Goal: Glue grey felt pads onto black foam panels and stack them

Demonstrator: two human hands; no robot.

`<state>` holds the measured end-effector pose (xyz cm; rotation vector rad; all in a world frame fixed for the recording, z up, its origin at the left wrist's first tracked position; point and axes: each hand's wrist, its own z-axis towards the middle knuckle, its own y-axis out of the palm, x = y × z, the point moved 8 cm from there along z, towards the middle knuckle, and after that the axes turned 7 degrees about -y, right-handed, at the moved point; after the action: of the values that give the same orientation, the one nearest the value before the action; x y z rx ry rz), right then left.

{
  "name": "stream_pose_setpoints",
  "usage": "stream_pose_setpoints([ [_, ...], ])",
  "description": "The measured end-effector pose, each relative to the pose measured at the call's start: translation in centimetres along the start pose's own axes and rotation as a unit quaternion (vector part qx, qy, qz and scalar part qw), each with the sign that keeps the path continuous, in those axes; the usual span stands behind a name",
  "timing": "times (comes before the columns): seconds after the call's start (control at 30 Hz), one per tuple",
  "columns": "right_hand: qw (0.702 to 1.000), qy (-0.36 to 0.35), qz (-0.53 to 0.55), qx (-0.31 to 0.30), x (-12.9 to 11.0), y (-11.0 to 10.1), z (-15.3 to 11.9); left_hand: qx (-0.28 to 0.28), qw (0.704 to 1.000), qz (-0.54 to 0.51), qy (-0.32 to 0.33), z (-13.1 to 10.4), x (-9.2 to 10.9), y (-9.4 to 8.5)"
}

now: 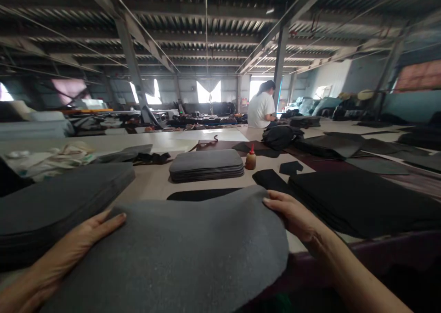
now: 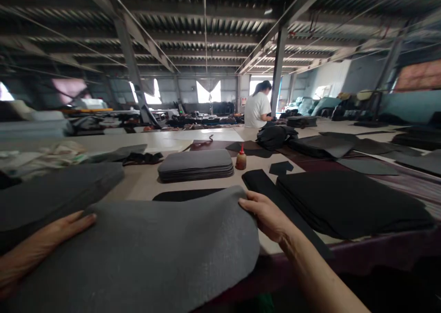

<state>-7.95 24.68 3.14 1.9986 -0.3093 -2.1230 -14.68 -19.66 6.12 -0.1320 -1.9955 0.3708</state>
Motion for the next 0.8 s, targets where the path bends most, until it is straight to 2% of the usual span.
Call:
stream_pose_setpoints([
  [0.1, 1.0, 0.002, 0.001, 0.027, 0.2, -0.6, -0.1, -0.046, 0.995, -0.073, -0.052, -0.2, -0.4, 0.7],
  [0.23, 0.995, -0.03, -0.054, 0.082, -0.3, -1.5, 0.3, -0.047, 0.991, -0.116, -0.049, 0.4, -0.7, 0.5],
  [0.3, 0.988, -0.048, -0.096, 0.11, -0.6, -2.0, 0.6, -0.035, 0.992, -0.118, -0.022, 1.2, -0.6, 0.2],
  [0.43, 0.974, -0.07, -0.161, 0.147, -0.8, -3.0, 1.1, -0.021, 0.991, -0.099, 0.088, 3.0, 0.4, -0.4],
  [0.5, 0.969, -0.068, -0.179, 0.155, -0.6, -3.5, 1.3, 0.016, 0.991, -0.045, 0.127, 3.6, 0.8, -0.7],
  [0.63, 0.96, -0.069, -0.21, 0.171, -0.4, -4.3, 1.9, 0.137, 0.972, 0.079, 0.176, 3.9, 1.9, -1.0],
  [0.8, 0.946, -0.084, -0.248, 0.193, -1.2, -4.9, 3.1, 0.172, 0.948, 0.171, 0.206, 4.6, 4.0, 0.6],
])
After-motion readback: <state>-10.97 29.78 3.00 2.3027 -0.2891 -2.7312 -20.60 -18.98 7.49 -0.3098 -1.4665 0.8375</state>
